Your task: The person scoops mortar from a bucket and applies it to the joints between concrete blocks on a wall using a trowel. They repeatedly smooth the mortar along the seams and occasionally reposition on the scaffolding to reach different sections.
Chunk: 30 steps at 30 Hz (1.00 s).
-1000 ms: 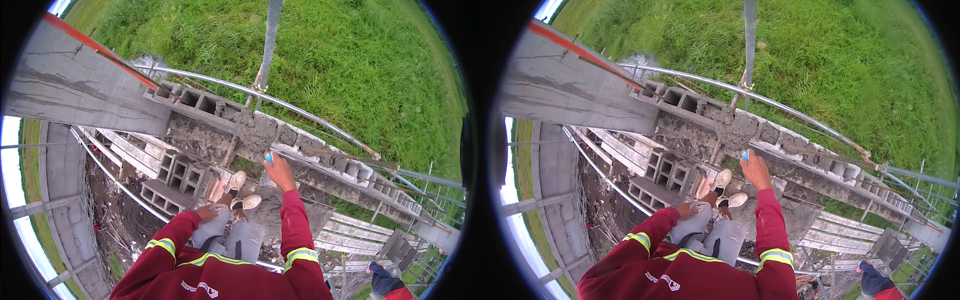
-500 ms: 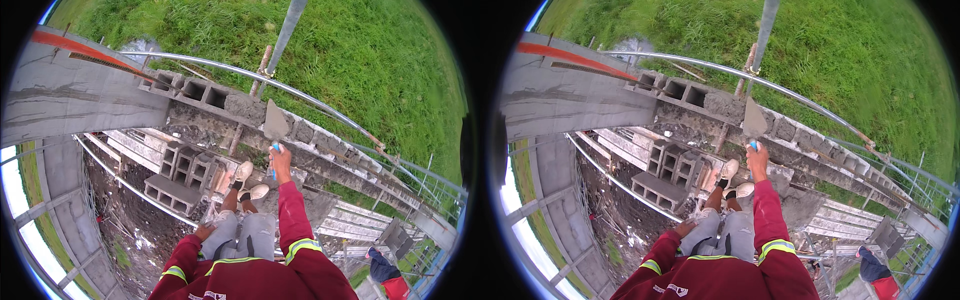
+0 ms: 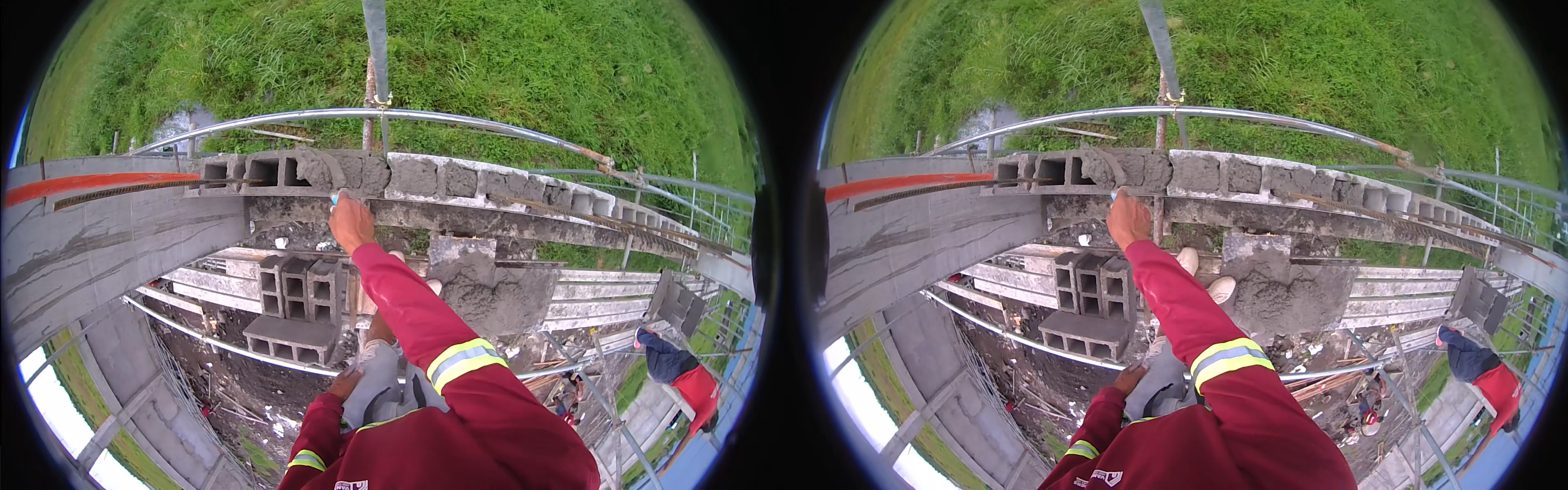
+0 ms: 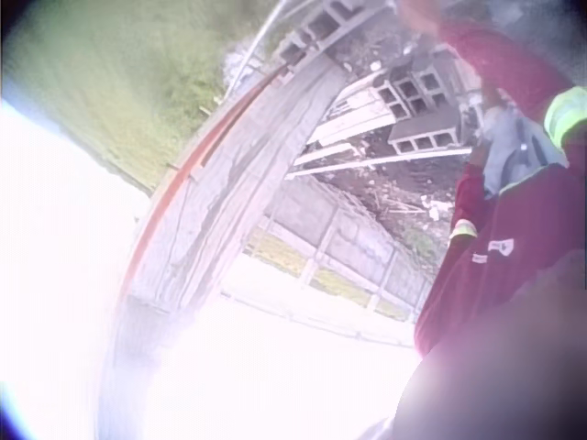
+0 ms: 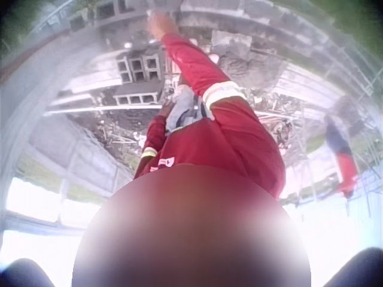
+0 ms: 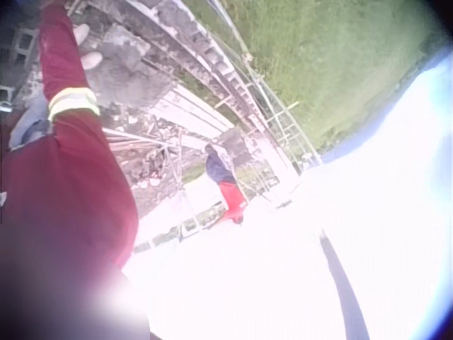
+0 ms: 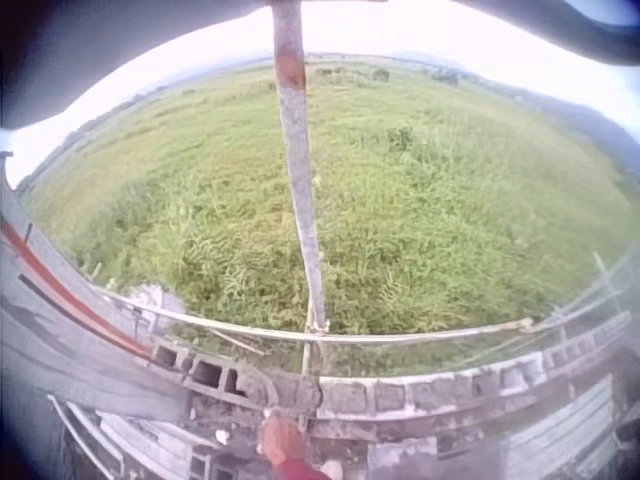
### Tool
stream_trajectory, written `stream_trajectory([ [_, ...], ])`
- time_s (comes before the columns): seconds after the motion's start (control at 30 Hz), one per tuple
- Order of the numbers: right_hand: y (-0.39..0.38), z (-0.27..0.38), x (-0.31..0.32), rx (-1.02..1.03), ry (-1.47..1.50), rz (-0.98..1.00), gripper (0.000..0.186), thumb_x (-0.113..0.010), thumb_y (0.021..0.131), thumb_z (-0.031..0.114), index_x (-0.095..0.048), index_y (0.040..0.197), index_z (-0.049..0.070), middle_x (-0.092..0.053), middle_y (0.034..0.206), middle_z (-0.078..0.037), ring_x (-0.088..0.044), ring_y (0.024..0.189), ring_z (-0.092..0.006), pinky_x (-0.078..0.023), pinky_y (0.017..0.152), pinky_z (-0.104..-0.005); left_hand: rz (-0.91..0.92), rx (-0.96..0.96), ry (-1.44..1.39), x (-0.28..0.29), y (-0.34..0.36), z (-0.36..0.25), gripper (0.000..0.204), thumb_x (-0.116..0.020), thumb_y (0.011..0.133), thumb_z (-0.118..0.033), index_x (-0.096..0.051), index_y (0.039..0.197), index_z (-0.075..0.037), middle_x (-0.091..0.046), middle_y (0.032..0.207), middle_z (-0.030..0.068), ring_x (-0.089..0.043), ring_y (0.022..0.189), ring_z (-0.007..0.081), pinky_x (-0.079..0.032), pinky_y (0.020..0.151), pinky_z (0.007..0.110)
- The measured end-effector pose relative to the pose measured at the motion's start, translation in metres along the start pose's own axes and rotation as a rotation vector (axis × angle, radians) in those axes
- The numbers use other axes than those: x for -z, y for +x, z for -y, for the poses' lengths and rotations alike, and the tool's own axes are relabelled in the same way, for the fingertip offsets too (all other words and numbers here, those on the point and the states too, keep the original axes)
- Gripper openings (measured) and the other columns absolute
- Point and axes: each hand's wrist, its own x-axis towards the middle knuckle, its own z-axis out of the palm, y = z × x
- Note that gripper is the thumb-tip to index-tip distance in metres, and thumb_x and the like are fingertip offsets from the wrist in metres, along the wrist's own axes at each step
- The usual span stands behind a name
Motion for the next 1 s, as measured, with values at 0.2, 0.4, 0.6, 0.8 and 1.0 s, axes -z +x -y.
stream_trajectory([
  [0.2, -0.016, 0.019, 0.001, 0.007, -0.124, -0.261, 0.032, -0.062, 0.092, 0.008, -0.065, 0.123, 0.002, -0.069, 0.113, -0.015, -0.068, 0.108, -0.0333, -0.057, 0.082, -0.0491, 0.128, -0.166, 0.242, 0.032, 0.046, -0.004, 0.084, -0.061, 0.097, -0.058, -0.051, 0.154, 0.002, -0.053, 0.157, 0.0263, -0.047, 0.149, 0.0355, -0.035, 0.122, 0.039],
  [0.4, -0.131, -0.122, 0.058, 0.058, 0.185, -0.212, 0.036, -0.065, 0.092, 0.017, -0.062, 0.125, 0.003, -0.069, 0.117, -0.023, -0.069, 0.105, -0.0422, -0.056, 0.089, -0.0532, 0.139, -0.153, 0.575, 0.071, 0.095, -0.089, 0.083, -0.064, 0.094, -0.059, -0.056, 0.151, 0.001, -0.057, 0.153, 0.0262, -0.052, 0.145, 0.0370, -0.039, 0.119, 0.040],
  [0.6, -0.336, -0.362, 0.057, -0.645, 0.327, -0.326, 0.038, -0.068, 0.093, 0.032, -0.063, 0.114, 0.001, -0.074, 0.097, -0.025, -0.071, 0.096, -0.0475, -0.055, 0.086, -0.0568, 0.189, -0.230, 0.994, 0.045, 0.113, -0.221, 0.084, -0.073, 0.093, -0.051, -0.052, 0.153, 0.002, -0.064, 0.145, 0.0233, -0.059, 0.136, 0.0291, -0.045, 0.113, 0.037],
  [0.8, -0.438, -0.543, -0.168, -1.491, 0.703, -0.934, 0.042, -0.074, 0.089, 0.031, -0.063, 0.102, -0.008, -0.071, 0.091, -0.035, -0.070, 0.088, -0.0528, -0.053, 0.077, -0.0576, 0.044, -0.290, 1.497, -0.025, 0.173, -0.247, 0.097, -0.078, 0.086, -0.059, -0.045, 0.156, -0.001, -0.054, 0.151, 0.0304, -0.053, 0.141, 0.0433, -0.044, 0.115, 0.047],
  [1.0, -0.375, -0.612, -0.401, -1.787, 1.165, -1.161, 0.041, -0.077, 0.086, 0.030, -0.064, 0.093, -0.008, -0.070, 0.086, -0.030, -0.070, 0.083, -0.0448, -0.052, 0.076, -0.0529, -0.050, -0.433, 1.472, -0.060, 0.208, -0.259, 0.104, -0.093, 0.073, -0.045, -0.046, 0.155, -0.003, -0.058, 0.139, 0.0289, -0.056, 0.130, 0.0467, -0.046, 0.110, 0.054],
])
